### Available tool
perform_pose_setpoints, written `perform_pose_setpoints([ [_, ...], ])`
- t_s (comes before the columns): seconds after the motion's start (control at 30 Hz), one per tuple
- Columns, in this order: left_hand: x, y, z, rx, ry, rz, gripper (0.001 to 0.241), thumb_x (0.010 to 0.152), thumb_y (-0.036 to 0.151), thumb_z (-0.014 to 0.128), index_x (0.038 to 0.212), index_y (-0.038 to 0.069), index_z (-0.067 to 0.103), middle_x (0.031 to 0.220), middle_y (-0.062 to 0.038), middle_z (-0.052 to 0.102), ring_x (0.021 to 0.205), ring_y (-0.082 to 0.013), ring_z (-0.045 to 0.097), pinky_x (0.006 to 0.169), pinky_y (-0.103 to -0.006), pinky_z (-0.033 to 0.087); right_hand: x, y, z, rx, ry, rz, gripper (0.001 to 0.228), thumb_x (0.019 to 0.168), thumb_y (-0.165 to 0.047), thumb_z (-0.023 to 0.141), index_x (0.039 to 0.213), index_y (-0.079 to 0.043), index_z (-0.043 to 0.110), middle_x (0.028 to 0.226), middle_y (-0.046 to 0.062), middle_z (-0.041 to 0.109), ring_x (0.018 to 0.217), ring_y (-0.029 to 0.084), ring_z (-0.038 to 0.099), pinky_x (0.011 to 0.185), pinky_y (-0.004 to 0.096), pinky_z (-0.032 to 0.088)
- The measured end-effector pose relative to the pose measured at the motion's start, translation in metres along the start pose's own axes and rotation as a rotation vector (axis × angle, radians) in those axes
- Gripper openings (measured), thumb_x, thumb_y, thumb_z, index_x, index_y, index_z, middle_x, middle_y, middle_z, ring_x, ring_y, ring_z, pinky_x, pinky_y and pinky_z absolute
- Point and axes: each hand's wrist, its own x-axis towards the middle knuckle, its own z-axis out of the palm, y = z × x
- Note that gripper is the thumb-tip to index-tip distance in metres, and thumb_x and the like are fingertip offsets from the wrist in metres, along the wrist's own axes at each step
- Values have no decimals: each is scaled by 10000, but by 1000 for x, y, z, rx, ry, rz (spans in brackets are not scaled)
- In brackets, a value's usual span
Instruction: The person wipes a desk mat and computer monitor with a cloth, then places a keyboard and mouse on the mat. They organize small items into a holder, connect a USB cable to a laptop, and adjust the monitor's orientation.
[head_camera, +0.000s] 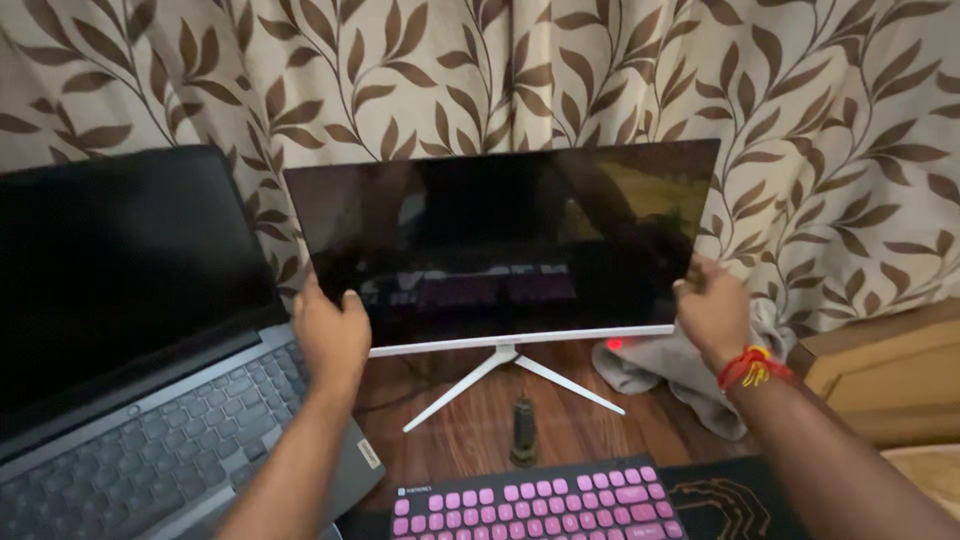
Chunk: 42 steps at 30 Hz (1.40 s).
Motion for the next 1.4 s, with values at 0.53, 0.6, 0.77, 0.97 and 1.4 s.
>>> perform_pose_setpoints([
  [0.53, -139, 35, -10, 282, -561, 207, 101, 893, 101, 637, 954, 24, 663, 1024, -158, 655, 1020, -394, 654, 882, -488, 534, -107, -28, 28, -399, -507, -138, 176, 800, -181, 708, 941, -85, 750, 1012, 201, 731, 920, 398, 699, 859, 496, 543],
  [0.6, -142, 27, -10, 424, -630, 267, 240, 798, 161, 701, 994, 26, 672, 1067, -155, 645, 999, -379, 651, 841, -472, 547, -107, -29, 30, -498, -696, -16, 215, 824, -256, 741, 964, -93, 742, 1004, 207, 723, 952, 395, 696, 878, 501, 536],
  [0.77, -148, -6, 3, 626, -638, 395, 168, 808, 49, 651, 965, 42, 711, 1048, -120, 664, 1008, -312, 670, 830, -401, 579, -106, -10, 42, -532, -664, -170, 207, 781, -236, 736, 874, -51, 745, 966, 222, 718, 904, 408, 705, 821, 496, 562],
  [0.97, -146, -19, 21, 652, -685, 339, 155, 827, 44, 635, 952, 40, 727, 1061, -123, 674, 1024, -304, 671, 817, -394, 591, -107, 6, 56, -627, -673, -281, 118, 753, -142, 664, 811, -98, 756, 820, 214, 720, 785, 399, 723, 750, 509, 585],
  [1.4, -139, -9, 17, 649, -747, 272, 167, 875, 56, 592, 878, 48, 759, 1038, -134, 701, 1006, -313, 702, 795, -424, 606, -104, -4, 51, -648, -731, -164, 153, 761, -145, 687, 862, -168, 798, 826, 178, 732, 822, 378, 737, 785, 492, 592],
])
